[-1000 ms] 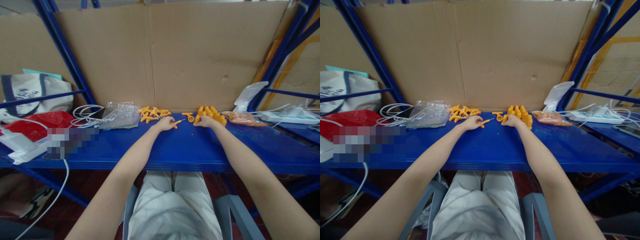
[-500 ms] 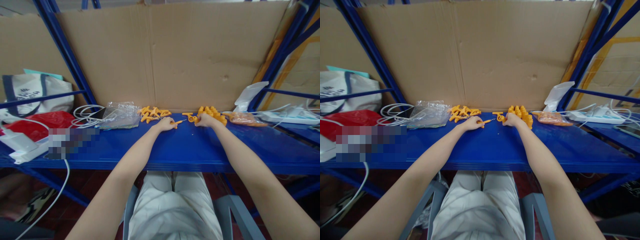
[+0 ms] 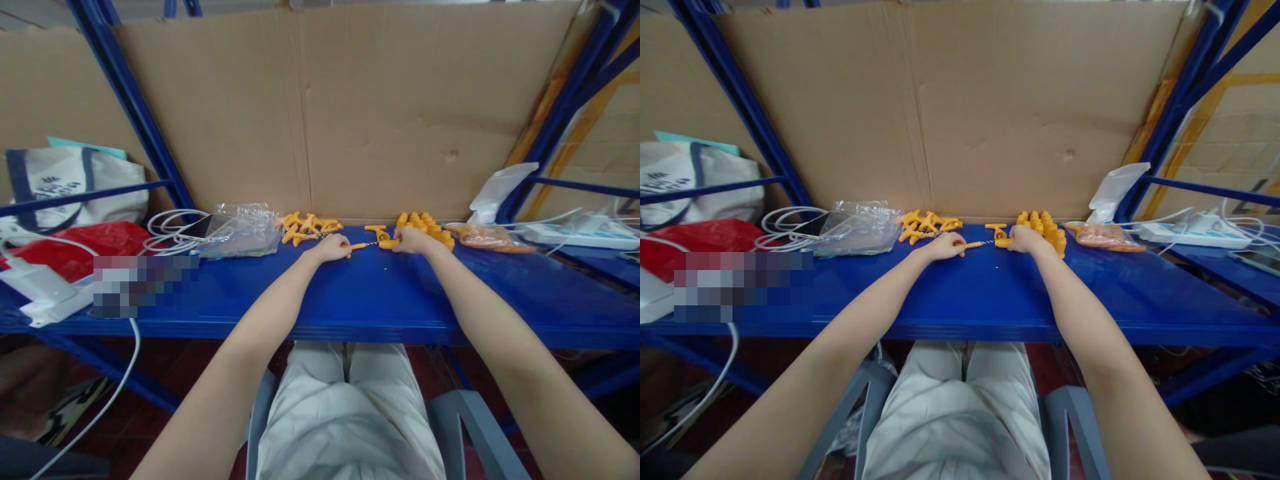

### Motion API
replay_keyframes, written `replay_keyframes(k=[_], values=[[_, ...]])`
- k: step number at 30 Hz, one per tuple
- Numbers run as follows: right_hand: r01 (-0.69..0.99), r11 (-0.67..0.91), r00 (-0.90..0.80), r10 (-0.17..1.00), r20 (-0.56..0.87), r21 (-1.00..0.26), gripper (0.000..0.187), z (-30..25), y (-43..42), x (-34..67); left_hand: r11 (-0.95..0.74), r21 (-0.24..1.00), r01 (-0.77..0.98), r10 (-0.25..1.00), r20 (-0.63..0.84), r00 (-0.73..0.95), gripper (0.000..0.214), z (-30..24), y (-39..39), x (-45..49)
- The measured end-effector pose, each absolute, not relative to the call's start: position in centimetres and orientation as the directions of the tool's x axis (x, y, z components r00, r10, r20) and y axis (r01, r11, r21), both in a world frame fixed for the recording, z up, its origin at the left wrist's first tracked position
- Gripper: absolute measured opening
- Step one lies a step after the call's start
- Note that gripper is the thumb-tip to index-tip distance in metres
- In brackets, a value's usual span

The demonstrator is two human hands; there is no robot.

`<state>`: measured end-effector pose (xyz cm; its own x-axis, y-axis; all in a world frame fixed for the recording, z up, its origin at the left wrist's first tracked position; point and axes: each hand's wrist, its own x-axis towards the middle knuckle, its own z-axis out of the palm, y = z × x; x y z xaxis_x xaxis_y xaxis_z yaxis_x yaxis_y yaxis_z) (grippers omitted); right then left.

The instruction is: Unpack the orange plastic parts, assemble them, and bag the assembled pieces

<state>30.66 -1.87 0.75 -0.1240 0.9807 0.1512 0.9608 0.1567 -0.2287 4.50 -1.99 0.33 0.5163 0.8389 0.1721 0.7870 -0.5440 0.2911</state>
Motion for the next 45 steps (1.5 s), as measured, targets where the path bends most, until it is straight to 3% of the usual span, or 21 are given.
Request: replay_keyframes(k=[7, 12, 18, 21, 27, 32, 34, 37, 43, 45], values=[[0.948, 0.207, -0.172, 0.972, 0.157, -0.242, 0.017, 0.4, -1.2, 31.1, -0.546, 0.311, 0.778, 0.838, 0.179, 0.516, 0.025, 0.3, -2.0, 4.5], [0.919, 0.255, -0.204, 0.960, 0.190, -0.301, 0.021, 0.3, -1.3, 31.0, -0.547, 0.359, 0.756, 0.837, 0.218, 0.502, 0.023, -0.1, -1.6, 4.5], [0.851, 0.377, -0.315, 0.924, 0.218, -0.366, 0.028, 0.5, -2.0, 29.7, -0.514, 0.425, 0.745, 0.856, 0.307, 0.415, 0.036, -0.2, -1.7, 4.8], [0.809, 0.366, -0.315, 0.931, 0.186, -0.460, 0.033, 0.2, -1.9, 29.5, -0.440, 0.558, 0.703, 0.898, 0.262, 0.354, 0.035, -0.1, -2.1, 5.1], [0.718, 0.339, -0.277, 0.940, 0.198, -0.608, 0.023, -0.1, -1.5, 29.9, -0.098, 0.871, 0.481, 0.993, 0.057, 0.099, 0.044, 0.3, -2.5, 5.2], [0.689, 0.305, -0.205, 0.952, 0.228, -0.658, 0.019, 0.4, -2.1, 29.5, 0.082, 0.975, 0.209, 0.991, -0.101, 0.084, 0.053, 0.6, -2.6, 4.7], [0.688, 0.300, -0.192, 0.953, 0.233, -0.661, 0.021, 0.6, -2.5, 29.3, 0.084, 0.980, 0.178, 0.989, -0.104, 0.109, 0.048, 0.7, -2.5, 4.5], [0.709, 0.310, -0.205, 0.950, 0.236, -0.634, 0.026, 0.9, -2.9, 29.3, 0.029, 0.961, 0.274, 0.986, -0.072, 0.147, 0.037, 0.6, -2.2, 4.5], [0.748, 0.334, -0.205, 0.938, 0.279, -0.574, 0.033, 0.9, -2.5, 29.8, -0.281, 0.849, 0.447, 0.958, 0.223, 0.179, 0.027, 0.1, -1.6, 4.9], [0.745, 0.328, -0.196, 0.940, 0.279, -0.580, 0.035, 0.8, -2.3, 29.9, -0.321, 0.812, 0.487, 0.946, 0.250, 0.206, 0.023, 0.0, -1.6, 4.9]])
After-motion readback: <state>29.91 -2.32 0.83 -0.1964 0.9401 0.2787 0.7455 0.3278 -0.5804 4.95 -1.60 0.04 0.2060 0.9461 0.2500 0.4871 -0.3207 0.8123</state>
